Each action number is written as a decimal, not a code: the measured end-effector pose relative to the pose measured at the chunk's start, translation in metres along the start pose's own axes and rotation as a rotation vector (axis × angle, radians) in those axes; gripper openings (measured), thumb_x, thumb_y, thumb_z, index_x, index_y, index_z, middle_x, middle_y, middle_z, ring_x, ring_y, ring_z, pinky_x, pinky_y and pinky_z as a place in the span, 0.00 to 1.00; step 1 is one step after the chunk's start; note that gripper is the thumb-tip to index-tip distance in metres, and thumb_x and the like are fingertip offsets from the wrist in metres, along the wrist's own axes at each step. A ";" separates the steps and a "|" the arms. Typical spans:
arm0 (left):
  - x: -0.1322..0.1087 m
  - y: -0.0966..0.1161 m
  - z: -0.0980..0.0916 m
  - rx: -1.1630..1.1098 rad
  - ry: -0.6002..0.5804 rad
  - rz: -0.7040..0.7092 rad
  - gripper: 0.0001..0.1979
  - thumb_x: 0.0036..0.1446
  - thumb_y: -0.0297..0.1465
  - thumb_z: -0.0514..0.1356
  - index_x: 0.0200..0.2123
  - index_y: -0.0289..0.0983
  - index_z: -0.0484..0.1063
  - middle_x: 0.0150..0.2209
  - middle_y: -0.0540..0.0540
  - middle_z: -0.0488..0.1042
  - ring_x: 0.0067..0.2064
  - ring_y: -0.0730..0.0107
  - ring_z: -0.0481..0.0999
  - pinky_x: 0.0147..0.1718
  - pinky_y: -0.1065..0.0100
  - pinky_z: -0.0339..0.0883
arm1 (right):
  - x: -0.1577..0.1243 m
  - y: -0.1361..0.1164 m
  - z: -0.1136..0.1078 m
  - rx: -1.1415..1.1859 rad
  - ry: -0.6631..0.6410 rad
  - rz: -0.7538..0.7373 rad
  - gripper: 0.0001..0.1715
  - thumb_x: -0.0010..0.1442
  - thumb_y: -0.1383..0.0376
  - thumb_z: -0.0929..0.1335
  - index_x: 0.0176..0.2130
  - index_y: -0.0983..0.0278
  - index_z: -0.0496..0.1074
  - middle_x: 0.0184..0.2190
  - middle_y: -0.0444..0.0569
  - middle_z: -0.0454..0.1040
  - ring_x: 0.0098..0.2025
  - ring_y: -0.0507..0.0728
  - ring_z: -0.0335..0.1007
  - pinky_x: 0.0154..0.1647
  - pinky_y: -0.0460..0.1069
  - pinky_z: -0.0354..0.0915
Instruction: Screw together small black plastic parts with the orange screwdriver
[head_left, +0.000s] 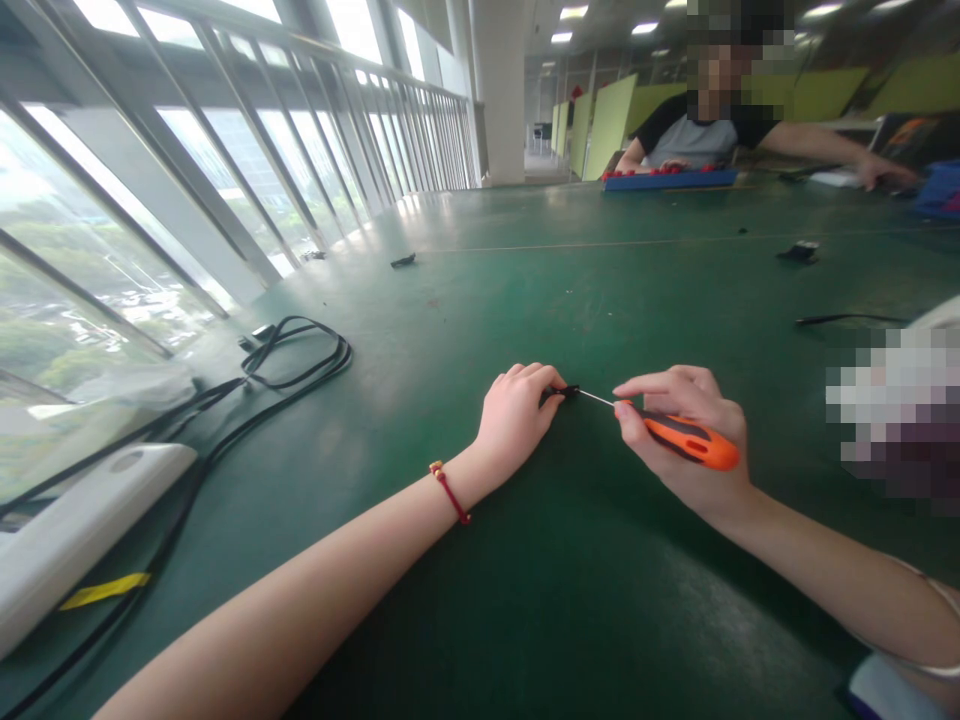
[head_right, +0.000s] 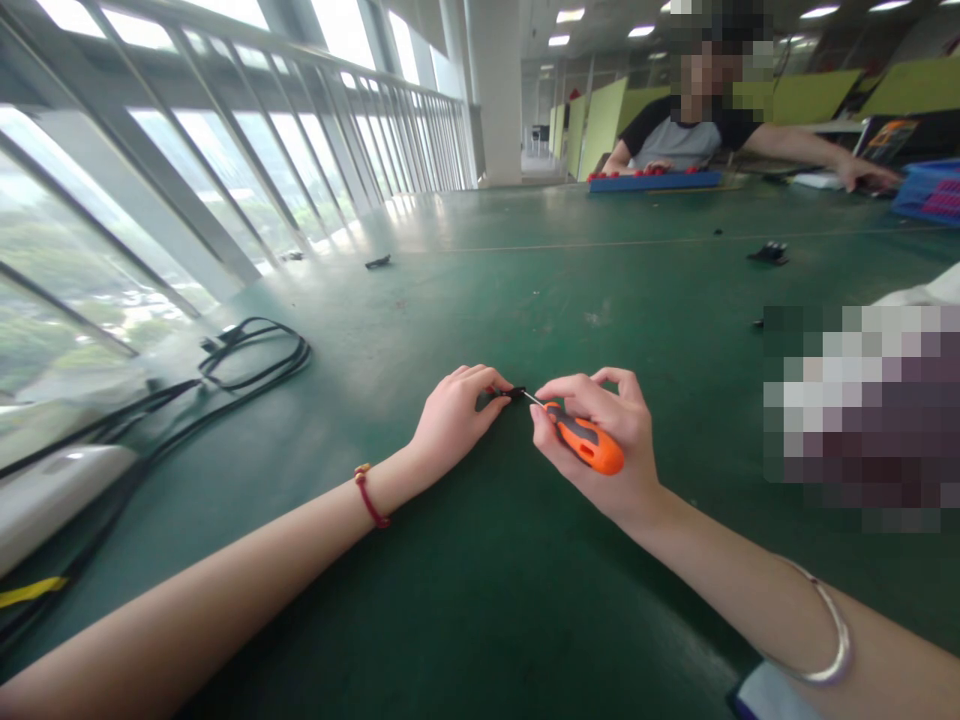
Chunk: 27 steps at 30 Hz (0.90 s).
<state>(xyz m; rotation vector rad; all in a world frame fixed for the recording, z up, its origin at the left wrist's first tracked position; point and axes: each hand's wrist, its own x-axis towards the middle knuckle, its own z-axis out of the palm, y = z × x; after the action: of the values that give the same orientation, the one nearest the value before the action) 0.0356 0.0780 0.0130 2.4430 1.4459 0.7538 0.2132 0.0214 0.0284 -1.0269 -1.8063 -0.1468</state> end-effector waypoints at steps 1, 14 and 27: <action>0.000 0.000 0.000 0.001 -0.004 -0.002 0.05 0.59 0.28 0.58 0.37 0.39 0.73 0.40 0.48 0.77 0.44 0.63 0.73 0.44 0.62 0.65 | 0.000 0.000 0.000 0.006 0.022 0.013 0.08 0.55 0.67 0.69 0.37 0.57 0.70 0.17 0.36 0.68 0.22 0.53 0.66 0.41 0.56 0.64; 0.000 -0.001 0.002 -0.004 0.021 0.014 0.05 0.59 0.27 0.58 0.37 0.39 0.73 0.40 0.49 0.77 0.44 0.63 0.73 0.44 0.62 0.65 | 0.002 0.004 0.000 -0.045 0.040 -0.047 0.24 0.53 0.63 0.70 0.50 0.58 0.67 0.38 0.50 0.73 0.41 0.61 0.72 0.46 0.59 0.65; 0.000 0.000 0.000 0.002 0.016 0.011 0.04 0.59 0.27 0.58 0.37 0.39 0.74 0.39 0.49 0.77 0.43 0.63 0.72 0.42 0.64 0.66 | -0.002 0.003 0.002 0.064 0.078 0.069 0.08 0.54 0.67 0.72 0.32 0.58 0.68 0.22 0.38 0.73 0.23 0.52 0.68 0.31 0.51 0.65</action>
<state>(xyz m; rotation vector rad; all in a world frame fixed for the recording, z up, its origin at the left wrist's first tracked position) 0.0358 0.0776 0.0127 2.4540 1.4408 0.7769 0.2139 0.0231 0.0246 -1.0235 -1.6927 -0.0845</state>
